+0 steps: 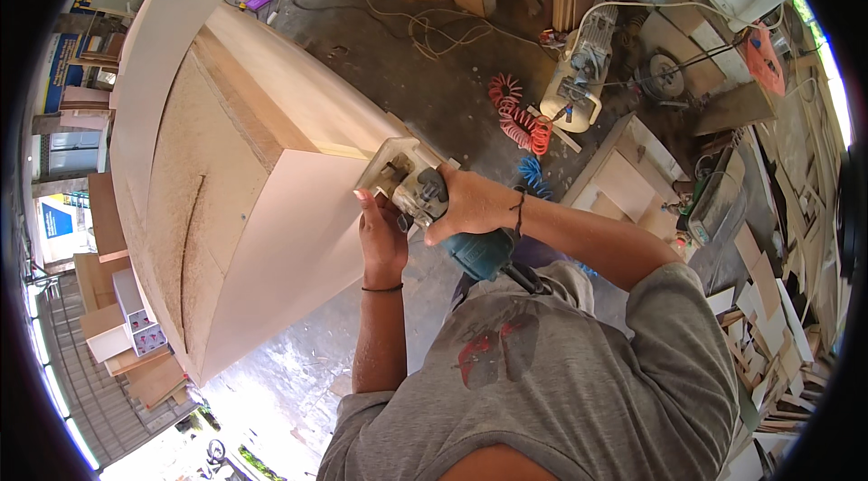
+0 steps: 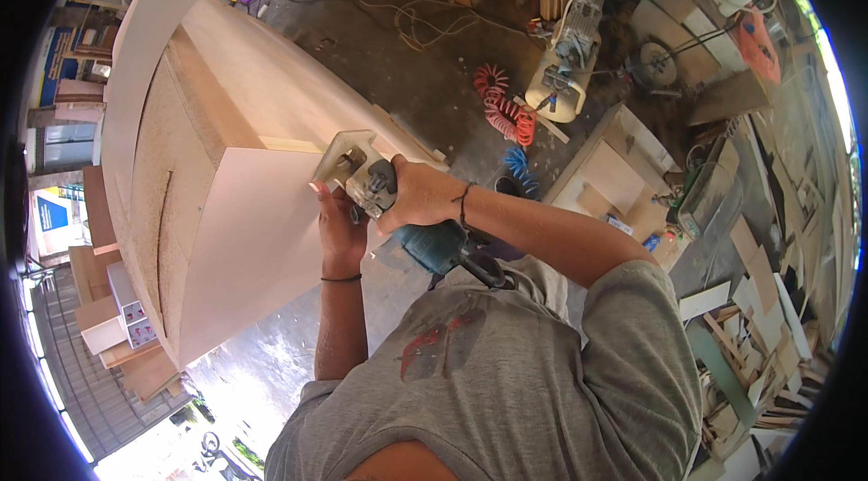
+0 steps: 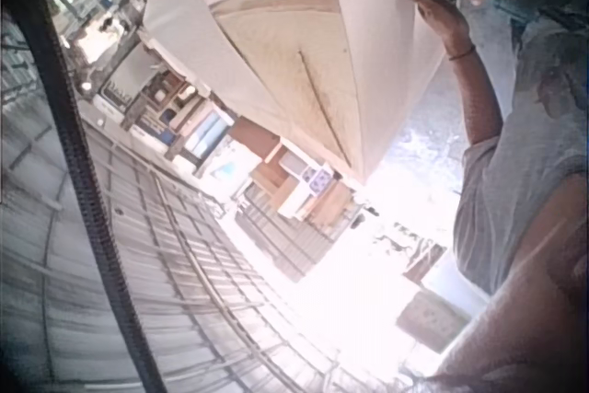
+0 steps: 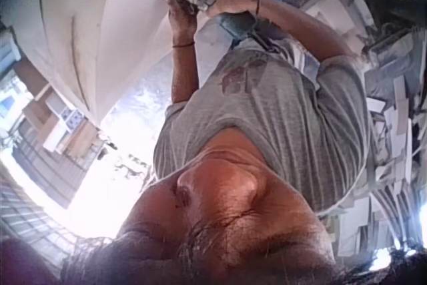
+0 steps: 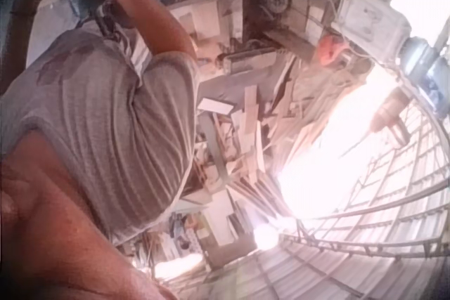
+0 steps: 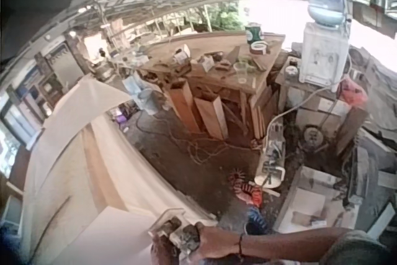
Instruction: The person trims the edges of a white furniture cabinet using a power trimmer and then uses a hand file to smooth the edges.
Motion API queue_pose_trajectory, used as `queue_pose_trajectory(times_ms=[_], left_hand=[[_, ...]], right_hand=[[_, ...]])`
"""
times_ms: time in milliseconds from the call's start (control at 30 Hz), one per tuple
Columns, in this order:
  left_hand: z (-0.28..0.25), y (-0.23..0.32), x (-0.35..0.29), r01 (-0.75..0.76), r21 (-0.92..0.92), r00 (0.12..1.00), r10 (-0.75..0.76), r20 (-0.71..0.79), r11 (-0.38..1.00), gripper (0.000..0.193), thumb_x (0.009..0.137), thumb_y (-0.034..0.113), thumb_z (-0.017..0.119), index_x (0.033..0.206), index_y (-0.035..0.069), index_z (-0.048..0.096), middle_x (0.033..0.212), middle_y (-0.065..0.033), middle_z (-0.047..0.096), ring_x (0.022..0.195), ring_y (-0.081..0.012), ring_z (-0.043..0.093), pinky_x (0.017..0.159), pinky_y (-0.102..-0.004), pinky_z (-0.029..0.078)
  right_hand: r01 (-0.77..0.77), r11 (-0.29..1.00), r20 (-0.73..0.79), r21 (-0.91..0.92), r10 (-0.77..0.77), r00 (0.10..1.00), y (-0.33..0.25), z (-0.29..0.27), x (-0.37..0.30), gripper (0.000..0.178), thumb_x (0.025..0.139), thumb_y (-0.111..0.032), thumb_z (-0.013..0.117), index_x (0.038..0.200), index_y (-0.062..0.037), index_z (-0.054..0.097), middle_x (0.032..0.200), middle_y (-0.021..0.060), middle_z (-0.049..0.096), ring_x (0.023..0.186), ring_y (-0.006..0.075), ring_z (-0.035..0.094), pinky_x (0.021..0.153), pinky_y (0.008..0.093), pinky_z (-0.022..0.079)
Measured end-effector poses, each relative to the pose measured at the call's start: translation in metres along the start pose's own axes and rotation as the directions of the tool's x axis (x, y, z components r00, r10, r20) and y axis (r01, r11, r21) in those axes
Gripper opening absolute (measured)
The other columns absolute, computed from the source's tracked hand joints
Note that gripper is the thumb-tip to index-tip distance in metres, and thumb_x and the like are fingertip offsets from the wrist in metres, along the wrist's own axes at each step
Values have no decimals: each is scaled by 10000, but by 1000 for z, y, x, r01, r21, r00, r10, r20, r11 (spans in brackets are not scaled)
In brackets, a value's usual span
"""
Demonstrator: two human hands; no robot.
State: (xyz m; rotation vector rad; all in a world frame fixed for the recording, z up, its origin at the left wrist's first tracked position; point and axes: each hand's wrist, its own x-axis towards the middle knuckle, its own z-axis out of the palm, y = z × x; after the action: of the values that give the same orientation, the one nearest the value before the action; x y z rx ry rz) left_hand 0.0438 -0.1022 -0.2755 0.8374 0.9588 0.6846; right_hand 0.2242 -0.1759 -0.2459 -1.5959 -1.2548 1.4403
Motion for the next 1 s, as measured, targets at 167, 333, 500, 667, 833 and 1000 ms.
queue_pose_trajectory(times_ms=[167,333,500,667,833,1000], left_hand=[[-8,-9,6,24,11,1000,-24,15,1000,841,907,720,328,1309,-3,481,1248,-117,573,1144,-224,531,974,-408,404],[-9,-9,10,48,-48,996,-44,81,998,854,908,658,429,1394,-38,345,1343,-158,490,1229,-256,482,1019,-399,394],[-16,-21,15,60,32,997,-62,52,998,849,890,738,337,1363,41,439,1330,-106,516,1224,-236,465,1023,-448,347],[-28,-32,18,78,90,997,-80,17,993,865,878,753,343,1368,46,436,1335,-97,509,1235,-232,450,1030,-453,337],[-39,-41,22,94,85,996,-93,-13,992,858,882,730,374,1357,18,433,1319,-106,520,1220,-231,469,1026,-427,351],[-39,-44,26,55,26,998,-55,-2,998,811,915,662,413,1361,-16,405,1310,-134,528,1212,-235,494,1013,-382,388]], right_hand=[[-18,1000,-5,-2,18,1000,12,4,6,910,562,-316,843,1230,134,418,1060,271,621,1011,349,622,900,356,469],[0,1000,-14,-1,0,1000,25,6,13,912,565,-321,845,1232,128,416,1062,279,620,1016,357,621,902,360,468],[5,1000,-35,-15,-6,999,36,13,17,913,555,-335,846,1220,128,425,1054,293,621,1015,380,619,892,369,474],[-22,1000,-1,17,22,1000,43,17,21,863,544,-353,839,1147,132,456,997,301,633,964,396,634,857,382,491],[-9,999,0,42,9,1000,54,21,26,827,544,-350,835,1103,133,464,942,307,639,918,406,644,824,390,503],[-37,998,31,43,35,999,54,20,31,852,542,-357,838,1121,137,454,947,306,640,917,401,645,822,391,504]])
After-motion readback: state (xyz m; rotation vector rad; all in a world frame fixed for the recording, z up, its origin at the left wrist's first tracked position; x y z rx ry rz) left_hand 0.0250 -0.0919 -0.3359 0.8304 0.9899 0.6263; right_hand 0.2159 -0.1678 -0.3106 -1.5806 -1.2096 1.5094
